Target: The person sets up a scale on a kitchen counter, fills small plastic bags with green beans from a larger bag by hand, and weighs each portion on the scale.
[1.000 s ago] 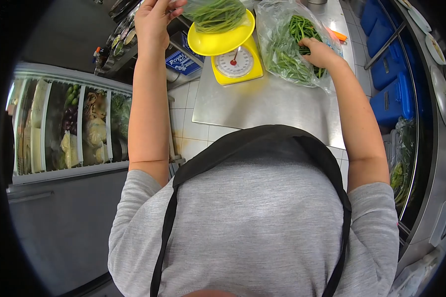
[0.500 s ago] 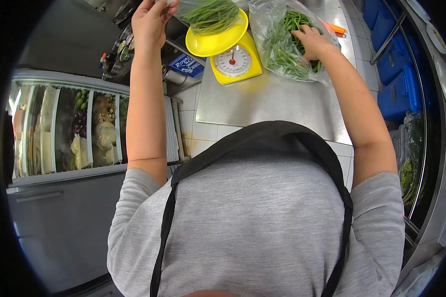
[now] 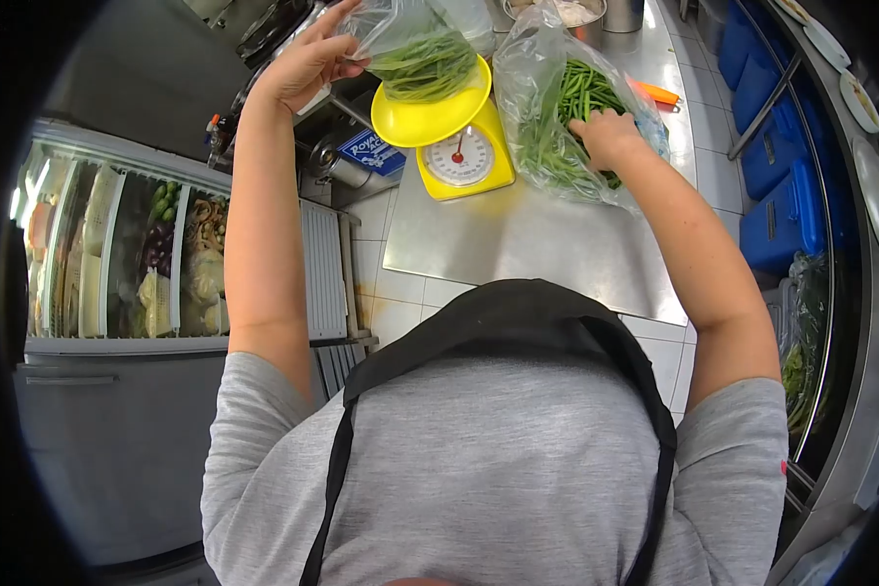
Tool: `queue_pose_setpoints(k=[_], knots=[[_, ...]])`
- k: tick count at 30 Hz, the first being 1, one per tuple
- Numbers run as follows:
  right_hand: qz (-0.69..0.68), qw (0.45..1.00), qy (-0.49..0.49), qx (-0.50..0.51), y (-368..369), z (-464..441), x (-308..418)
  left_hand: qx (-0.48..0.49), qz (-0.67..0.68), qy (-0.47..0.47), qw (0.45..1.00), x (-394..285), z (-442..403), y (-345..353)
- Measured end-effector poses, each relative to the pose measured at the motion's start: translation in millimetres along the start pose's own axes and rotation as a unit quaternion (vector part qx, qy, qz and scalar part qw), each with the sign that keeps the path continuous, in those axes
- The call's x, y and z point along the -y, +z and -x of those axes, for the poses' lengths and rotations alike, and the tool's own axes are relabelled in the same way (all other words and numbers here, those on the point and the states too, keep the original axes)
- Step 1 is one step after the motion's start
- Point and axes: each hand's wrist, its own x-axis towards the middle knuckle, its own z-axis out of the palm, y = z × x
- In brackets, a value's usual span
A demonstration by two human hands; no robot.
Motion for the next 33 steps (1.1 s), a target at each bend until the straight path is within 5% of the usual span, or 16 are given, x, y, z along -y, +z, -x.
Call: queue_pose_setpoints(k=[3,9,11,14,18,20,22,30,33], knots=[[0.033,0.999,0.01,-0.025,-0.9,10.9,-3.7,-0.004,0.083,0.041,0.996,3.7,-11.7,-0.9],[0.039,0.992,-0.016,-0.122,8.4,8.9,-16.0,-0.194,0.158,0.129,0.96,-2.6,-7.4,19.9],[-0.009,0.968,-0.035,-0.247,12.1,9.1,-20.0,-0.149,0.137,0.103,0.974,4.7,-5.5,17.2],[-0.117,0.971,-0.068,-0.195,24.2,12.1,-14.5,-0.097,0.083,0.088,0.988,10.2,-1.1,17.5],[-0.238,0.94,-0.056,-0.239,37.4,-10.9,-26.4,-0.104,0.066,0.199,0.972,13.8,-2.4,22.4],[-0.202,0.952,-0.015,-0.229,34.5,-9.5,-25.1,-0.136,0.061,0.209,0.967,13.6,-2.4,25.9],[-0.016,0.987,0.081,-0.138,28.4,-0.2,-15.7,-0.142,0.061,0.136,0.979,16.9,4.0,26.7],[-0.068,0.98,-0.092,-0.162,29.5,-5.5,-37.9,-0.12,0.061,0.131,0.982,33.8,13.8,17.3],[-0.215,0.942,-0.115,-0.233,12.2,0.5,-43.9,-0.104,0.056,0.121,0.986,34.3,13.9,11.1]])
